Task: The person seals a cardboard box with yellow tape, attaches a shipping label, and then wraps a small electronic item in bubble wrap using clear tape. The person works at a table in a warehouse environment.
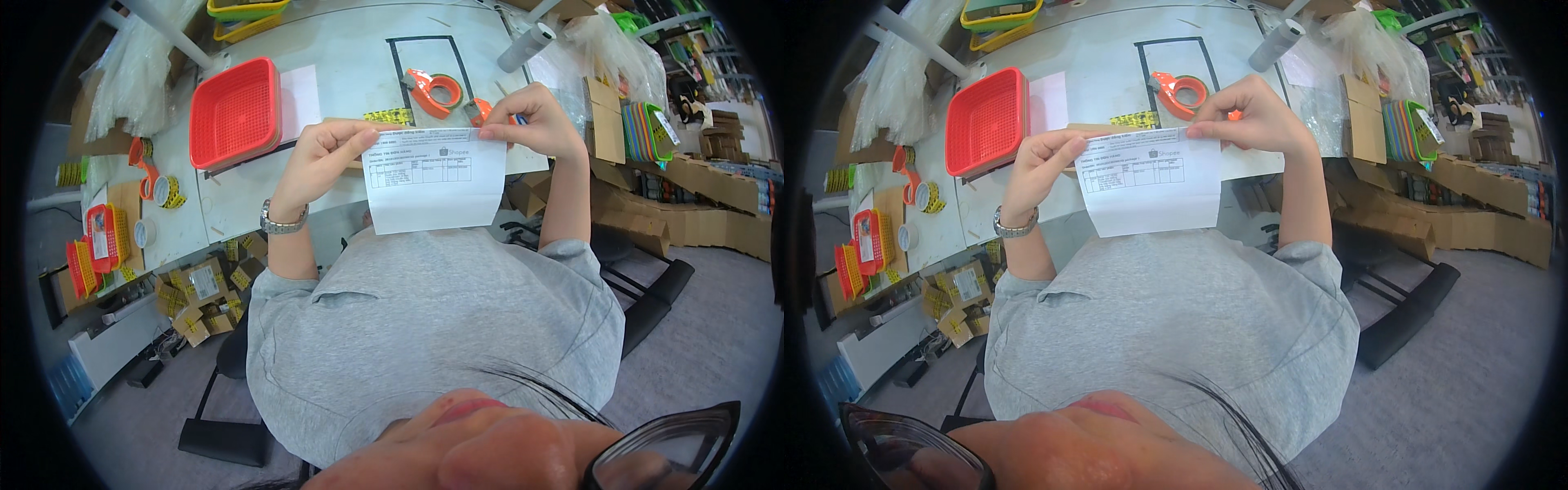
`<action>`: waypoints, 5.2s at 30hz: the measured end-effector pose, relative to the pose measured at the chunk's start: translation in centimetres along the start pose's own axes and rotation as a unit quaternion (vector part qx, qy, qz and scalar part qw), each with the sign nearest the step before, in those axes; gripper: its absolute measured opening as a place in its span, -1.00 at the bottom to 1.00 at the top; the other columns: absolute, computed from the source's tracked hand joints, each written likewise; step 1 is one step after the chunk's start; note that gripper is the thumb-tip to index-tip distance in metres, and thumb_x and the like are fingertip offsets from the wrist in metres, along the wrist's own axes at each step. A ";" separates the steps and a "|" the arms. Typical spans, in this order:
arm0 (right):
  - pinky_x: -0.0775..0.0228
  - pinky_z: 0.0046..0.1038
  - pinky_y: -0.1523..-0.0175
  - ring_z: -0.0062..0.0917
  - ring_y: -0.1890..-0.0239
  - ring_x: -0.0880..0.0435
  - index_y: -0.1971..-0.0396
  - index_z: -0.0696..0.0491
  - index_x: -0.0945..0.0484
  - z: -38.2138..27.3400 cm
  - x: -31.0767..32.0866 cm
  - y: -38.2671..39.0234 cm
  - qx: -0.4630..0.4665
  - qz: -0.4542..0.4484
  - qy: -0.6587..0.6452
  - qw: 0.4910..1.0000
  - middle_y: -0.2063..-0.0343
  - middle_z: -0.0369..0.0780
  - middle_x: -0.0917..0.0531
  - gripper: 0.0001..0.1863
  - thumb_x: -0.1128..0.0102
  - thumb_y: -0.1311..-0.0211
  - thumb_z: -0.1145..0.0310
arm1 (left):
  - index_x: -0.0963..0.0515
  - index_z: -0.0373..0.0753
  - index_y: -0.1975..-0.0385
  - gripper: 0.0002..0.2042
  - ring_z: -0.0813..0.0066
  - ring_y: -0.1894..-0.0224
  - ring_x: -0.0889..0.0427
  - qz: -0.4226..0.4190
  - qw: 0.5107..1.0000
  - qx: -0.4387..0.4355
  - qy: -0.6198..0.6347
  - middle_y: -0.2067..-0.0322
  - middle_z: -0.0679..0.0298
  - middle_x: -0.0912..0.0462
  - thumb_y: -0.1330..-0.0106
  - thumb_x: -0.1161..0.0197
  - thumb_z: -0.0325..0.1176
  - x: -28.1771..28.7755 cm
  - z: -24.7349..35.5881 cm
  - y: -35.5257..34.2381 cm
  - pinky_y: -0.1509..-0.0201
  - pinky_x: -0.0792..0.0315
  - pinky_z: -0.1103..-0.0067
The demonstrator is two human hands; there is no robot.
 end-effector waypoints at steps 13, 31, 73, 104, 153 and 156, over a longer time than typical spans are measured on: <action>-0.40 -0.67 0.49 -0.73 0.59 -0.60 0.39 0.20 -0.66 3.9 -1.4 0.8 -0.050 0.273 0.018 0.961 0.63 -0.30 -0.64 -0.72 -0.23 -0.39 0.26 | -0.24 -0.36 -0.36 -0.56 0.27 -0.18 -0.61 0.191 0.889 -0.256 -0.327 -0.14 0.05 -0.61 -0.52 0.01 -0.42 -2.8 1.4 0.3 -0.23 -0.48 0.41; -0.48 -0.57 0.15 -0.66 0.22 -0.63 0.25 0.18 -0.70 2.7 -7.3 0.5 0.090 0.209 -0.098 0.969 0.29 -0.26 -0.69 -0.87 -0.32 -0.26 0.46 | -0.45 -0.12 -0.28 -0.41 0.22 -0.31 -0.46 0.084 0.824 -0.300 -0.473 -0.25 0.23 -0.52 -0.20 -0.39 -0.26 -5.7 1.6 -3.4 -0.37 -0.30 0.17; -0.42 -0.60 0.20 -0.65 0.33 -0.63 0.34 0.24 -0.70 4.8 -7.5 0.1 0.070 0.277 -0.154 0.946 0.41 -0.22 -0.73 -0.92 -0.33 -0.22 0.54 | -0.63 -0.35 0.04 -0.68 0.42 0.45 -0.66 -0.069 0.956 -0.059 -0.279 0.43 0.10 -0.71 -0.47 -0.17 -0.21 -3.4 -2.3 -3.4 0.35 -0.49 0.52; -0.52 -0.56 0.32 -0.60 0.45 -0.70 0.34 0.13 -0.76 3.1 -6.2 -0.3 0.071 0.067 0.053 0.994 0.47 -0.22 -0.75 -0.86 -0.42 -0.16 0.39 | -0.66 -0.38 0.21 -0.79 0.67 0.34 -0.70 -0.044 0.978 -0.010 -0.203 0.38 0.19 -0.77 -0.35 -0.32 -0.34 -2.3 -3.4 -2.2 0.30 -0.52 0.67; -0.47 -0.52 0.01 -0.56 0.14 -0.66 0.02 0.32 -0.62 25.8 -18.3 -0.8 -0.274 0.381 -0.400 0.787 0.16 -0.17 -0.72 -0.59 -0.30 -0.34 0.26 | 0.12 -0.43 -0.47 0.01 0.11 -0.49 -0.12 0.210 0.970 0.086 -0.088 -0.42 -0.16 -0.14 -0.20 -0.47 -0.18 0.3 -22.7 0.7 -0.53 -0.04 0.39; -0.50 -0.50 0.05 -0.57 0.12 -0.65 -0.04 0.25 -0.59 26.1 -17.5 -1.2 -0.278 0.338 -0.352 0.827 0.05 -0.16 -0.67 -0.62 -0.27 -0.36 0.30 | 0.18 -0.36 -0.49 0.03 0.04 -0.52 -0.04 0.222 0.963 0.086 -0.128 -0.44 -0.19 -0.06 -0.22 -0.43 -0.11 0.2 -23.1 1.0 -0.54 0.03 0.27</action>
Point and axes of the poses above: each hand's wrist, its own y-axis away from the middle knuckle, its own x-axis out of the back of the hand, z = x × y, the point moved 5 cm from there along -y, towards the middle knuckle
